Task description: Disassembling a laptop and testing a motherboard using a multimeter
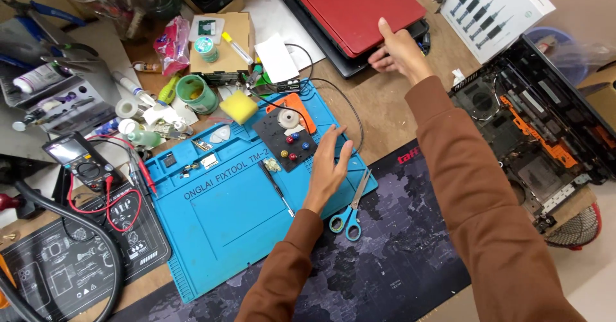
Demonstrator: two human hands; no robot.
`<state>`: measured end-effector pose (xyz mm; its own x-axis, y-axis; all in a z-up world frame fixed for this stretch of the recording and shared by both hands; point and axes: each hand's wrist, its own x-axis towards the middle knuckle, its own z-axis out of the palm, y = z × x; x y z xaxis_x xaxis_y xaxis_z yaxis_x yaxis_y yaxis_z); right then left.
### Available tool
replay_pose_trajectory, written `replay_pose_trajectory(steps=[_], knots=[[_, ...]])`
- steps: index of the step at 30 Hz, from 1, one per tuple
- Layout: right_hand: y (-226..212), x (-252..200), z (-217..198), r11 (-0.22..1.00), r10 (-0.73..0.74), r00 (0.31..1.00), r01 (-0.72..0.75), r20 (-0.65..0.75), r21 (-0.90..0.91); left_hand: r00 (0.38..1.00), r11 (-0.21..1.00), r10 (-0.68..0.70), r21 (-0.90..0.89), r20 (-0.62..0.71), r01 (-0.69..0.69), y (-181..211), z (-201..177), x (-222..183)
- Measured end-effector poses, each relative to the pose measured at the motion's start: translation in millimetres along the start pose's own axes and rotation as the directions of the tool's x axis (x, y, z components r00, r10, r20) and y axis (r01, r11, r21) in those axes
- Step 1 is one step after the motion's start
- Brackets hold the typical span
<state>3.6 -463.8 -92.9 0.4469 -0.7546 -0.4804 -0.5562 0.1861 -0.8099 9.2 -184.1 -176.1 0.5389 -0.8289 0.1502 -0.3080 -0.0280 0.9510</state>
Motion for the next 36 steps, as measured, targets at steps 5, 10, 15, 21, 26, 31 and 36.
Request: replay_pose_trajectory(steps=[5, 10, 15, 21, 26, 31, 36], knots=[[17, 27, -5, 0.982, -0.048, 0.993, 0.027, -0.110, -0.185, 1.000, 1.000, -0.002, -0.010, 0.002, 0.002, 1, -1, -1], [24, 34, 0, 0.975, -0.026, 0.992, -0.003, -0.124, -0.222, 1.000, 1.000, 0.002, -0.012, 0.011, -0.002, 0, -3, -1], [57, 26, 19, 0.931, -0.303, 0.922, 0.233, -0.240, -0.281, 1.000, 0.999, 0.012, -0.039, -0.009, -0.012, -3, -2, -1], [118, -46, 49, 0.752, -0.656, 0.743, 0.627, -0.132, -0.202, 0.995, 0.995, 0.097, 0.004, -0.016, -0.097, -3, -2, -2], [135, -90, 55, 0.645, -0.749, 0.661, 0.712, -0.047, -0.279, 0.987, 0.985, 0.161, 0.070, -0.008, -0.160, -8, 0, -2], [153, -75, 52, 0.579, -0.775, 0.632, 0.714, 0.005, -0.394, 0.969, 0.964, 0.243, 0.117, -0.043, -0.237, -35, 13, -4], [158, -57, 57, 0.450, -0.812, 0.579, 0.705, 0.077, -0.548, 0.958, 0.941, 0.287, 0.186, 0.012, -0.284, -31, 8, -25]])
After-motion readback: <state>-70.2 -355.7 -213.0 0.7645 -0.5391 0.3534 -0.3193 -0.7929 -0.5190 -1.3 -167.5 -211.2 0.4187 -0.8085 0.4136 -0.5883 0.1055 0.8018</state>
